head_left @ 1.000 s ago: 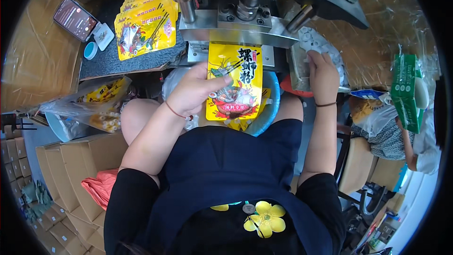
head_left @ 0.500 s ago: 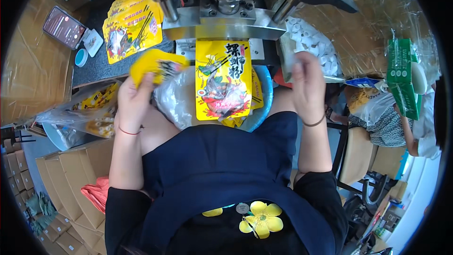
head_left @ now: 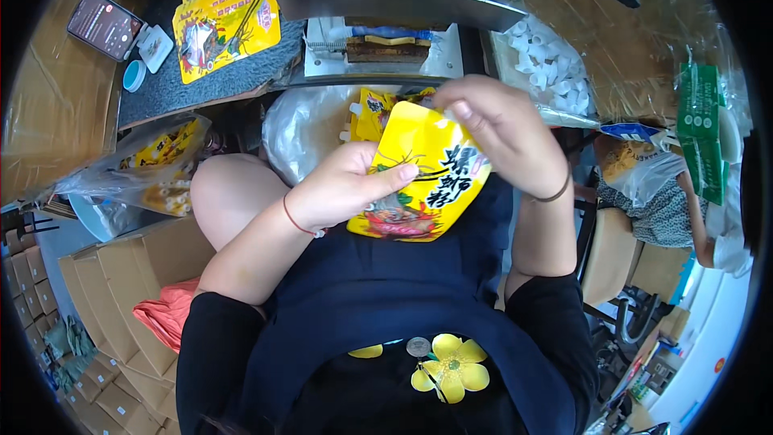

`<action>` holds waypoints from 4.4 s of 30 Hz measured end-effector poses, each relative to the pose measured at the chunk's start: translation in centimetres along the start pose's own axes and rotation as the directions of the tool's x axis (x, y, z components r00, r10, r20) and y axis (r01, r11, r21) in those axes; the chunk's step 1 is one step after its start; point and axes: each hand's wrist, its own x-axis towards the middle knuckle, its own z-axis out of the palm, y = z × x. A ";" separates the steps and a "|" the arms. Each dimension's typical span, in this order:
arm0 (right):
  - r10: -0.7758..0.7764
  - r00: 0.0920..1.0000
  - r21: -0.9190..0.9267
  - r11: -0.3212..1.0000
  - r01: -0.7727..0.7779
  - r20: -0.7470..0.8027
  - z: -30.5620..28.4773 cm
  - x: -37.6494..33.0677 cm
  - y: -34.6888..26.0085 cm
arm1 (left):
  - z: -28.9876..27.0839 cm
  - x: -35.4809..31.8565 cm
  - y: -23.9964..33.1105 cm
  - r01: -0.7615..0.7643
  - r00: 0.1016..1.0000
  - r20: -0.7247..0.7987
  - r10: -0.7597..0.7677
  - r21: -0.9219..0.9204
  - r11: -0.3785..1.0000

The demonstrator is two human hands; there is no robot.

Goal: Manually packing small snack packets into retail bags and using a heat sealer to seal them.

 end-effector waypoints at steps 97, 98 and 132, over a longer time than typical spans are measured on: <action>0.033 0.958 -0.003 0.999 -0.035 -0.286 2.0 2.5 -0.4 | -1.7 -1.1 1.5 -0.051 0.952 -0.295 0.085 0.123 0.991; 0.011 0.978 -0.119 0.992 -0.036 -0.210 1.5 2.6 -0.5 | -2.5 -0.7 0.1 -0.146 0.958 -0.211 0.192 0.215 0.966; -0.088 0.969 -0.180 0.983 0.047 -0.229 0.8 0.0 0.9 | -7.5 -4.1 4.3 -0.116 0.751 -0.368 0.548 0.744 0.658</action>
